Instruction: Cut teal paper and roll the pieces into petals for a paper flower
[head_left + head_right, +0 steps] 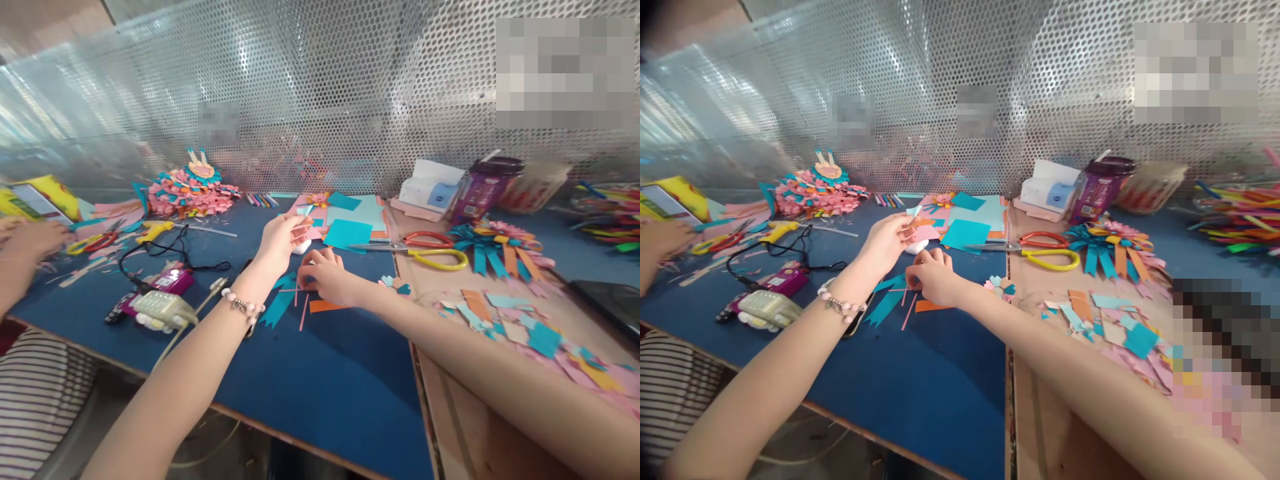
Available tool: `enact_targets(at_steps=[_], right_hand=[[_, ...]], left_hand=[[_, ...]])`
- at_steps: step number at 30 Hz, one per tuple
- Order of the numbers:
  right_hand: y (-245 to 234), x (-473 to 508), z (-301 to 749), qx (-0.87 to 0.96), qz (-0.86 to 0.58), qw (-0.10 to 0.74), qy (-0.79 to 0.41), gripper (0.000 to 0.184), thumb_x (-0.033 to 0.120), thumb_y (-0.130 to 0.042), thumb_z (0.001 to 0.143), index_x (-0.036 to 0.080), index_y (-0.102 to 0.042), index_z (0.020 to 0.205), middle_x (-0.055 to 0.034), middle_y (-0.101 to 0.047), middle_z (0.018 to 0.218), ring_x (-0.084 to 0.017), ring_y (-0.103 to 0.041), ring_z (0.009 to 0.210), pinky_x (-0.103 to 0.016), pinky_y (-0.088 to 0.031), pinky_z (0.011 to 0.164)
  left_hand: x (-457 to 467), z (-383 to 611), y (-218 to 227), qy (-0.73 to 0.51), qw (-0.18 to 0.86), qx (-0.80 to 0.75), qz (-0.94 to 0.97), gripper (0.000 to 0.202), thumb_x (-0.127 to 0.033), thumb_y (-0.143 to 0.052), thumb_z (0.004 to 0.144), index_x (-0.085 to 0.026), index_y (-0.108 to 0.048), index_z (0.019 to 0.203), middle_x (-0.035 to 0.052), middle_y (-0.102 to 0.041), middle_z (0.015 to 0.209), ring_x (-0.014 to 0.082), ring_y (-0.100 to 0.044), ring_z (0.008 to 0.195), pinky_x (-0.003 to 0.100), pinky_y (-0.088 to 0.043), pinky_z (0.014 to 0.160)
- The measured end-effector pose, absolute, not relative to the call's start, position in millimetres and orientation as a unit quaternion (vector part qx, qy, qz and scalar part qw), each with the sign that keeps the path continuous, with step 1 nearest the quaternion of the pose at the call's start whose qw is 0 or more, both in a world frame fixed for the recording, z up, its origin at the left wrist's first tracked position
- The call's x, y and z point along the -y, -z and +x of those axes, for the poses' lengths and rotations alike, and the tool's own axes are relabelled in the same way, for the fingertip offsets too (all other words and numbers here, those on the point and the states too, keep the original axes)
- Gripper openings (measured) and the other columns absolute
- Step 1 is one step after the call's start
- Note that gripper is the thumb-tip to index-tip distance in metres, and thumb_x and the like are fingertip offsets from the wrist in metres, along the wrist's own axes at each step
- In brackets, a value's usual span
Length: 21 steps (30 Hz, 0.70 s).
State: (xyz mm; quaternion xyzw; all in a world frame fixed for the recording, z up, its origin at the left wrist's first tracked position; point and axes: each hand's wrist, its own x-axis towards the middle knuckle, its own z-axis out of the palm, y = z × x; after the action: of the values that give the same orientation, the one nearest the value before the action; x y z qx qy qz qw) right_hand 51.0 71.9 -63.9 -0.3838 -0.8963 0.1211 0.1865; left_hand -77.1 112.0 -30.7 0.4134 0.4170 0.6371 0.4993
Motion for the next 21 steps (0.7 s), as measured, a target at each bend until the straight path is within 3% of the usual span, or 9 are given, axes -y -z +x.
enact_targets(at_steps=[9,21], right_hand=[[74.0,-58.1,31.0,0.893,-0.384,0.225,-0.074,0.010,0.023,-0.059,0.084,0.022,-0.067,0.090,-0.0082,-0.049,0.113,-0.025,-0.035,0.105,-0.042,-0.031,0.088],[82.6,-61.2,21.9,0.892,-0.398,0.206,-0.054,0.010,0.012,-0.060,0.078,0.020,-0.063,0.082,-0.0087,-0.050,0.100,-0.027,-0.039,0.097,-0.041,-0.035,0.077]], left_hand=[[-109.6,-71.3,29.1,-0.633,0.527,-0.412,0.390,0.012,-0.019,-0.067,0.064,-0.016,-0.061,0.075,0.0065,-0.070,0.083,0.0119,-0.062,0.065,0.024,-0.046,0.060],[-107.6,-71.0,26.0,-0.618,0.591,-0.409,0.318,0.002,-0.013,-0.062,0.069,-0.015,-0.060,0.070,0.0030,-0.067,0.073,0.0074,-0.056,0.057,0.021,-0.042,0.056]])
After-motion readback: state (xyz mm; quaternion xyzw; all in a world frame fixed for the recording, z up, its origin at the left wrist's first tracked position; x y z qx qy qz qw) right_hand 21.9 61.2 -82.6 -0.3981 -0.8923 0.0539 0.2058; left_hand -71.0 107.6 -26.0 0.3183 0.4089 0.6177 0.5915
